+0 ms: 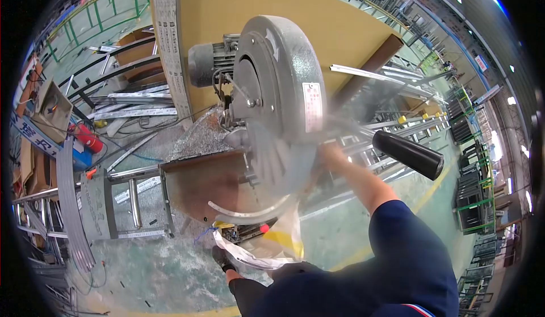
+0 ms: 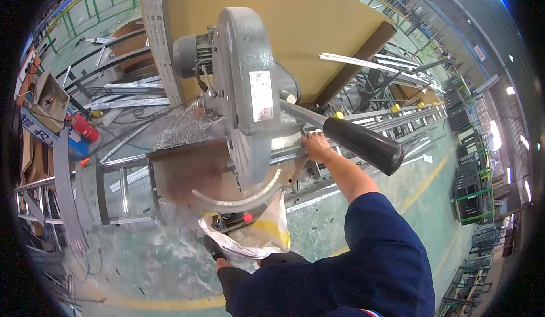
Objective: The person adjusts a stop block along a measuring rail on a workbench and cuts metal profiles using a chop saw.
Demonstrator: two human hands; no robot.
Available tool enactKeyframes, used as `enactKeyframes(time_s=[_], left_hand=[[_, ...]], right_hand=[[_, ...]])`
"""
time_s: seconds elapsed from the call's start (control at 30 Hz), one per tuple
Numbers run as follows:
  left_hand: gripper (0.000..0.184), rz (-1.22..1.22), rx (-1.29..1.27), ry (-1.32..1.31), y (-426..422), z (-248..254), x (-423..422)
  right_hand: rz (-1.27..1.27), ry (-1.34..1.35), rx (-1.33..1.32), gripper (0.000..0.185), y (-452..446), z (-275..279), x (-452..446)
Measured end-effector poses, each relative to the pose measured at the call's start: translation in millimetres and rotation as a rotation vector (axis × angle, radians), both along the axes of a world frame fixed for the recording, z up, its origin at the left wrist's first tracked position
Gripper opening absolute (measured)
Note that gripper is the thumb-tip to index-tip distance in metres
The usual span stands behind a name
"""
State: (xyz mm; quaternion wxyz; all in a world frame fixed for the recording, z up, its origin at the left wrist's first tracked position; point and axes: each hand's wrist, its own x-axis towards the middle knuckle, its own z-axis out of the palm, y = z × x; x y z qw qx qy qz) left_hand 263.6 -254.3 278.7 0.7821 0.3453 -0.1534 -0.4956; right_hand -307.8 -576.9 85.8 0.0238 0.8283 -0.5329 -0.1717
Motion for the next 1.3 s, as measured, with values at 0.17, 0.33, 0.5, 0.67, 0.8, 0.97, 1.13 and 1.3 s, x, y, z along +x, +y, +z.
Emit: enactKeyframes(time_s=[0.17,0.33,0.5,0.67,0.8,0.97,1.13,1.3], left_hand=[[0.032,-0.066,-0.085,0.054,-9,-9,-1],[0.032,-0.129,-0.165,0.114,-17,-22,-5],[0.031,-0.166,-0.194,0.160,-6,-30,-12],[0.031,-0.208,-0.165,0.159,16,-29,-6],[0.030,-0.344,0.489,-0.986,-72,-74,-72],[0.057,-0.382,0.224,-0.952,-119,-271,-167],[0.060,-0.469,0.400,-0.667,-173,-299,-235],[0.056,-0.409,0.206,-0.963,-176,-334,-264]], right_hand=[[-0.047,0.006,0.041,0.046,6,-16,1],[0.026,0.048,0.072,0.052,21,2,17],[0.031,0.125,0.257,0.056,20,13,38],[0.075,-0.082,0.292,0.061,17,13,35],[0.008,-0.120,0.349,0.054,9,12,10],[0.201,-0.356,0.327,0.042,-20,-32,-63],[0.190,-0.447,0.065,0.030,-9,-15,-52],[0.227,-0.387,0.040,0.027,3,5,10]])
